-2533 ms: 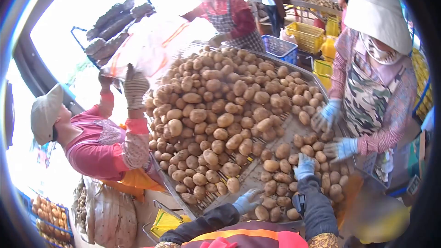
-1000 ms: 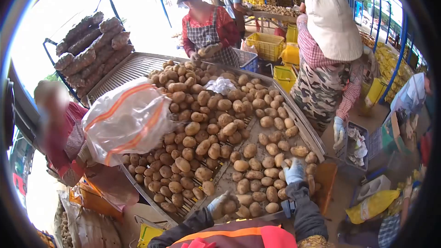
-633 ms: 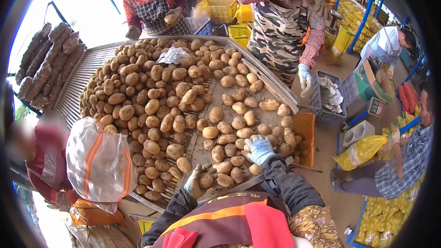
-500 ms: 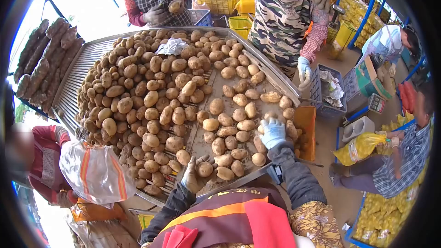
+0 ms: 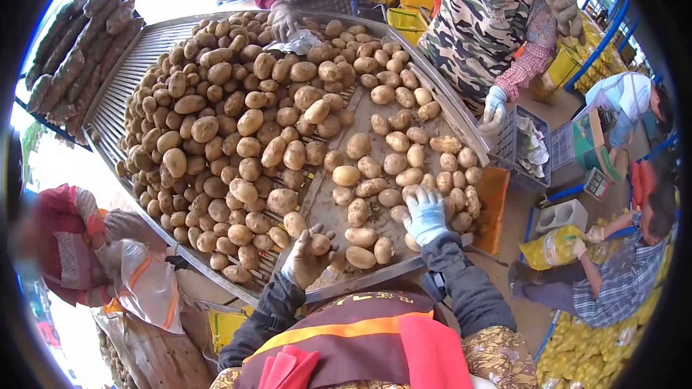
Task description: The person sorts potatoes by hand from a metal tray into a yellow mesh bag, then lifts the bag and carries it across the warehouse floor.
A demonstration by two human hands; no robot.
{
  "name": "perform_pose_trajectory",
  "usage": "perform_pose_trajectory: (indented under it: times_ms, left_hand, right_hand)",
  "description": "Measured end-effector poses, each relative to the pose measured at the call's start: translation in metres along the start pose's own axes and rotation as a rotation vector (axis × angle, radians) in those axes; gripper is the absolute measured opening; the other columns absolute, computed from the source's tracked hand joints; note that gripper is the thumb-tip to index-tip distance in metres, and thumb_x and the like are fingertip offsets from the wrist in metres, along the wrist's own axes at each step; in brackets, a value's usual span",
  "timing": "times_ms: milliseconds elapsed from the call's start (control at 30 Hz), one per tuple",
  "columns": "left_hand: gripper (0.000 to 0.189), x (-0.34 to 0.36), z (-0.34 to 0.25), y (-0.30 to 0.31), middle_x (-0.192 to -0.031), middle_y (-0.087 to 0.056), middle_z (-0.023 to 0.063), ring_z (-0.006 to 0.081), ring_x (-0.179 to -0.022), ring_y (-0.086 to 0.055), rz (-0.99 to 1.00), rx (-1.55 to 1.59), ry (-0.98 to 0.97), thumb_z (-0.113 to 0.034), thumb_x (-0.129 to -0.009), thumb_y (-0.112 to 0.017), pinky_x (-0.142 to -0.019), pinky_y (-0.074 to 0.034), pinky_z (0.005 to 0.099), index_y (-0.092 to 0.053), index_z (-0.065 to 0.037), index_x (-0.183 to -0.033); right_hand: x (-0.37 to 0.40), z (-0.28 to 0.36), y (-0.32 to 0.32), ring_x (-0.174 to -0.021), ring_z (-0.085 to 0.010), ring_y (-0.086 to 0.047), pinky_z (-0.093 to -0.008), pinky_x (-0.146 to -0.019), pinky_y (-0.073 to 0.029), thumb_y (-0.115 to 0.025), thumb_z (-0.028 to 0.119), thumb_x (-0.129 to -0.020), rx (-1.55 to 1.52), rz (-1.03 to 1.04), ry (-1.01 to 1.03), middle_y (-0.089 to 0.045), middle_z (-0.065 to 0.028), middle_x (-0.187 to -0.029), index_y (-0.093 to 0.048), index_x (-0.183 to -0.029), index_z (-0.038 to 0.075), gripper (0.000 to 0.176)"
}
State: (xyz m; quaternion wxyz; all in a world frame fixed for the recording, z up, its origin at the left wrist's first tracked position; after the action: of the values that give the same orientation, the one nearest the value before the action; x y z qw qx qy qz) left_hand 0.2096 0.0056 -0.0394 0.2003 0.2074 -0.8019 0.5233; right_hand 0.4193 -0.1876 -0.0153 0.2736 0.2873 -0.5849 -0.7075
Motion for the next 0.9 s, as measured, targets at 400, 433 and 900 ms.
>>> perform_pose_trajectory:
  times_ms: [400,433,900]
  left_hand:
    - [0.037,0.013,-0.01,0.039,-0.102,-0.062,0.0093,0.0257,-0.097,-0.061,-0.172,0.013,-0.045,-0.044,-0.092,-0.058,-0.082,-0.054,0.0418,-0.057,-0.008,-0.102]
    - [0.037,0.017,-0.014,0.041,-0.102,-0.061,0.0086,0.0246,-0.096,-0.061,-0.205,-0.053,-0.043,-0.044,-0.093,-0.058,-0.082,-0.054,0.0416,-0.056,-0.008,-0.105]
    - [0.034,0.003,-0.004,0.037,-0.107,-0.057,0.0067,0.022,-0.092,-0.06,-0.28,-0.277,0.023,-0.032,-0.095,-0.055,-0.077,-0.053,0.0409,-0.052,-0.011,-0.12]
  right_hand:
    - [-0.111,0.135,-0.035,-0.143,-0.0361,-0.015,-0.0672,-0.11,-0.006,-0.062,0.058,-0.08,0.167,0.362,0.238,-0.014,-0.0097,-0.157,-0.032,-0.147,0.031,0.078]
    - [-0.115,0.12,-0.029,-0.144,-0.0355,-0.015,-0.0687,-0.109,-0.008,-0.064,0.057,-0.078,0.061,0.359,0.134,-0.013,-0.0091,-0.157,-0.035,-0.145,0.034,0.077]
    - [0.01,-0.04,-0.018,-0.141,-0.0293,-0.022,-0.0619,-0.11,-0.017,-0.056,0.05,-0.085,0.102,0.236,-0.055,-0.028,-0.0066,-0.153,-0.044,-0.141,0.023,0.063]
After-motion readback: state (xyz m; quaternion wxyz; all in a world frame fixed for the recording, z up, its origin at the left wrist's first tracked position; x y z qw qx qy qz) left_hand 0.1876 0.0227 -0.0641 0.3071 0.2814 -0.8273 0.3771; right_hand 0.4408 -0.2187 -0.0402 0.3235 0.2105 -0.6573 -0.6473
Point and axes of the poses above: each hand's wrist, its own x-axis away from the middle knuckle, its own y-axis out of the back of the hand, z = x × y, the point moved 6 cm from there along -x, towards the middle knuckle
